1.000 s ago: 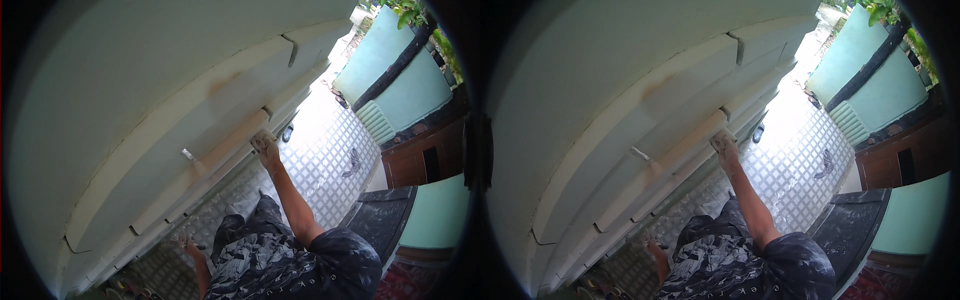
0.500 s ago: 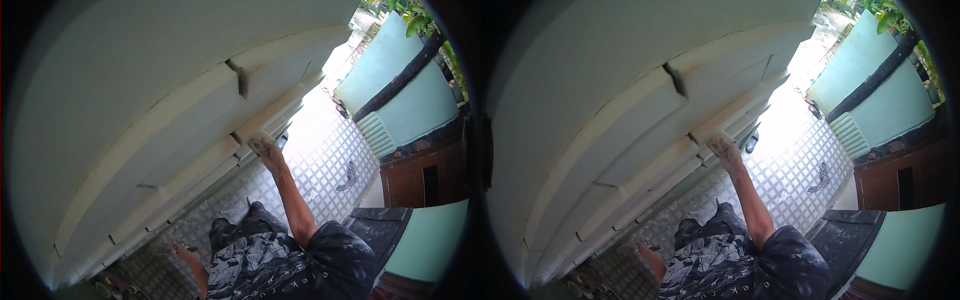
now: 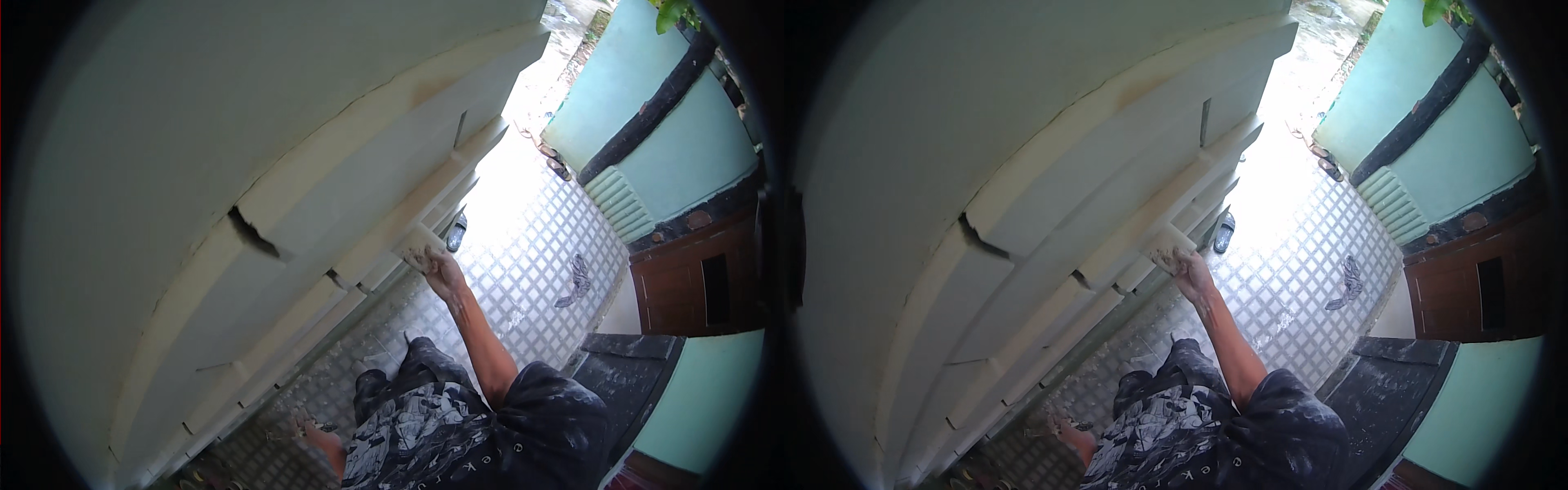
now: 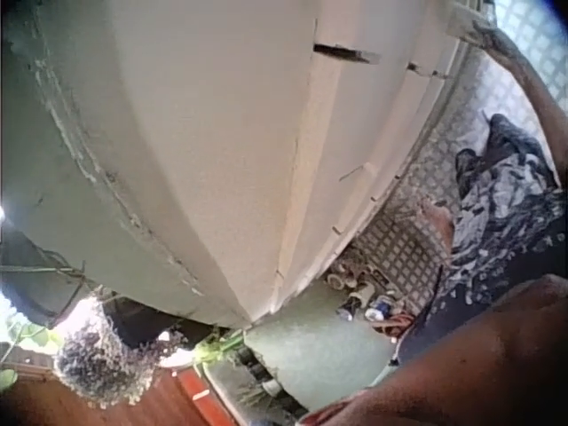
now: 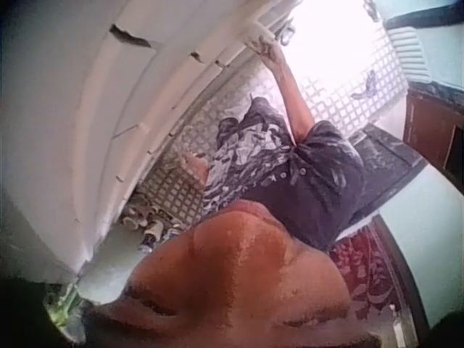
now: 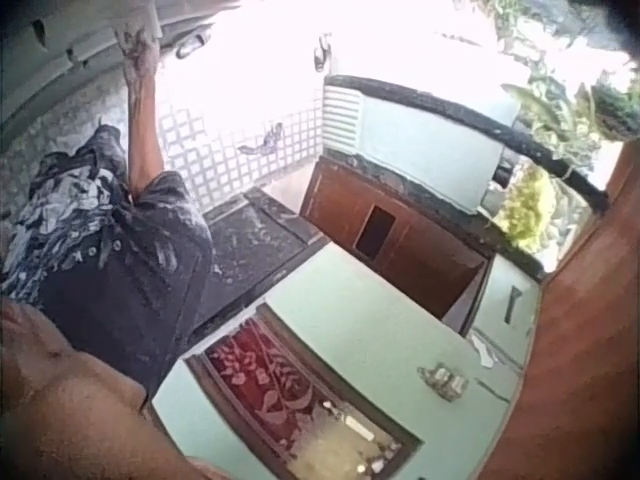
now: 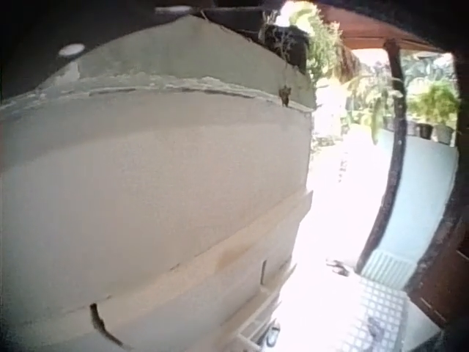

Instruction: Applying and smoothing white putty/filler onto a tiered concrete wall to patch cracks and joints.

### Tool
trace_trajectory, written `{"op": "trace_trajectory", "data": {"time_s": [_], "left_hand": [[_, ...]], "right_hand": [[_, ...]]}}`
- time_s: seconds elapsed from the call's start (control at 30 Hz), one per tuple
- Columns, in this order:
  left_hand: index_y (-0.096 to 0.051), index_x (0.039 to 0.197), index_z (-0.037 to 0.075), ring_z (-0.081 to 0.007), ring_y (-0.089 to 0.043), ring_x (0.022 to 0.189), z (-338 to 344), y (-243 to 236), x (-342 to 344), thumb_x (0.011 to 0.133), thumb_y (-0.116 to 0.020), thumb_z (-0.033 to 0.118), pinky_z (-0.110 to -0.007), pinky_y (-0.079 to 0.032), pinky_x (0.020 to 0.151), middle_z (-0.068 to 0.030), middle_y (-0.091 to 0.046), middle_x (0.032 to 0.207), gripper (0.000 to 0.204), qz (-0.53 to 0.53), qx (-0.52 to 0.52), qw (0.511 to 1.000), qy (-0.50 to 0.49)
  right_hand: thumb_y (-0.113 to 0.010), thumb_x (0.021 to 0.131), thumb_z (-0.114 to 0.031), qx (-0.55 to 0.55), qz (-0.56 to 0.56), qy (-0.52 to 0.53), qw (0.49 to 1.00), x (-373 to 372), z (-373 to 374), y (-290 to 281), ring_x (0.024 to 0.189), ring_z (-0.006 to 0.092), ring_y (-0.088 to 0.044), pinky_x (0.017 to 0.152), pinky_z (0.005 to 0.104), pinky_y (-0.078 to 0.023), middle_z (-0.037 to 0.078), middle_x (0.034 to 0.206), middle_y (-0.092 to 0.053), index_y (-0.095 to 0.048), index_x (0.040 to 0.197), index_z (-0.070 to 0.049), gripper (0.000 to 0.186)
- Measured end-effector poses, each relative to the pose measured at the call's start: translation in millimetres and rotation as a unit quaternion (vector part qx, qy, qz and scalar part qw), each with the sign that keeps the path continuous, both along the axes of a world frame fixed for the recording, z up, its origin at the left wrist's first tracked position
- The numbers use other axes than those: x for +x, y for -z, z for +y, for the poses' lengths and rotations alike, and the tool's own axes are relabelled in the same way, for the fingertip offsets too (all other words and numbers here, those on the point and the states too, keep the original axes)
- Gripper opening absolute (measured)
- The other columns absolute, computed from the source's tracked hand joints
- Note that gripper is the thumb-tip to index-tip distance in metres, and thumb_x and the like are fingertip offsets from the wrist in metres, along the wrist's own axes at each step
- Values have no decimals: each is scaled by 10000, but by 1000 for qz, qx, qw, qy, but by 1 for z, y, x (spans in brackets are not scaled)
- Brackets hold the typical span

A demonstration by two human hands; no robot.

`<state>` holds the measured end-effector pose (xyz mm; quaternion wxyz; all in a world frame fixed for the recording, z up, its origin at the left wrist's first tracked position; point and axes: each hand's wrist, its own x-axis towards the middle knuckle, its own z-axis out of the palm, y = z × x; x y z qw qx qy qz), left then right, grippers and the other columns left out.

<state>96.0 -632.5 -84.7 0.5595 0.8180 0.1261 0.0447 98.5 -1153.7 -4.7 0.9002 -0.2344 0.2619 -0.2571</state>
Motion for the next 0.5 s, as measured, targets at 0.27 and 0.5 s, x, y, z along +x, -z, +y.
{"op": "trace_trajectory", "data": {"time_s": [0.27, 0.5], "left_hand": [[-412, 1307, -3, -165, -533, 921, -25, 7, 8, 830, -529, 55, -296, -415, 827, -100, -547, 1188, 495, 0, 40, 998, 43], [-411, 1308, 0, -163, -532, 922, -32, 15, 17, 832, -530, 60, -295, -414, 826, -97, -547, 1182, 494, -7, 68, 995, 77]], "right_hand": [[-528, 886, -62, -49, 27, 92, 994, 13, -64, 8, 1047, 209, -560, 954, 356, -444, 102, 1143, -560, -444, 1210, 15, 344], [-515, 884, -48, -90, -60, -47, 993, -30, -113, 32, 894, 129, -587, 846, 311, -503, 44, 982, -579, -467, 1185, 29, 314]]}}
